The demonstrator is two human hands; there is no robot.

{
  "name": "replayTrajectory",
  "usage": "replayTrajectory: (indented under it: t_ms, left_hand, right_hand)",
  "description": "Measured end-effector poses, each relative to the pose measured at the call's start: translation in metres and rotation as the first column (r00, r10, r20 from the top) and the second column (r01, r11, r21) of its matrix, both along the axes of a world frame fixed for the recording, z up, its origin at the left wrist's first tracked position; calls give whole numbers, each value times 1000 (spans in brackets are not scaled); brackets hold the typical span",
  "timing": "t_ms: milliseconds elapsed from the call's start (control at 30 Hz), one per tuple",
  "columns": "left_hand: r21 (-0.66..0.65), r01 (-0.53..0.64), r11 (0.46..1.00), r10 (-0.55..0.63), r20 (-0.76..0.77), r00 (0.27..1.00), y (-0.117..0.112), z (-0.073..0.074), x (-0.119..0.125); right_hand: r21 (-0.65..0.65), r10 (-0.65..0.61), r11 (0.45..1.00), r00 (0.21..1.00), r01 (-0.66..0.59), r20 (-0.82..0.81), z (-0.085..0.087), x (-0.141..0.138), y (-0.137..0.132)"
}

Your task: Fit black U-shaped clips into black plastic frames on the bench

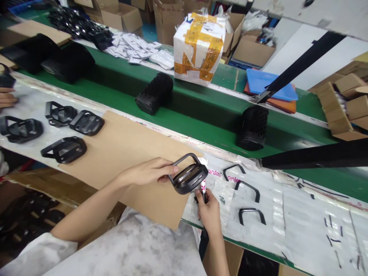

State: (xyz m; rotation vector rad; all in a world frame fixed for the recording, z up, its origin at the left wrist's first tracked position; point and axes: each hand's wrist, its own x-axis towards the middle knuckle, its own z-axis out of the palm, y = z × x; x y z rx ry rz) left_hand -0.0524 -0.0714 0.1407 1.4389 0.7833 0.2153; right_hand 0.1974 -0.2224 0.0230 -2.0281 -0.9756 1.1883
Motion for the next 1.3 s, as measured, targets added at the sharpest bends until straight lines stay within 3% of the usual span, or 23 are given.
replayTrajectory:
  t_ms: [167,267,400,567,733,967,1033,1167,1300]
  left_hand:
    - [-302,80,950,12,291,957,-6,-3,1]
    - [-387,103,916,74,418,906,-10,-5,0]
    - [-330,79,941,82,447,891,-15,1,-3]
    - [-150,-70,986,126,403,906,-20,10,-3]
    - [-160,-121,980,168,325,931,-21,4,-3]
    - [-183,-113,977,180,405,896,-21,2,-3]
    - [-200,-156,967,230,428,874,-22,1,0]
    - [-284,-374,883,461,375,804,-20,-13,10]
    - [-351,-517,781,621,346,703,-6,-48,17]
  right_hand:
    - [-1,-5,1000,1000,5,-5,-4,1,-2]
    - [-10,-1,1000,1000,1,-8,-5,2,-2]
    - [-9,-4,1000,1000,4,3,-3,1,-2]
    - [0,-7,1000,1000,7,18,0,0,-1]
    - [12,14,1000,1000,-15,22,0,0,1]
    - [2,-1,1000,1000,1,-17,0,-1,1]
    - [8,2,1000,1000,-2,-20,0,-1,1]
    - [22,11,1000,1000,-11,-10,-1,0,1]
    - [19,3,1000,1000,-3,-8,-2,0,1]
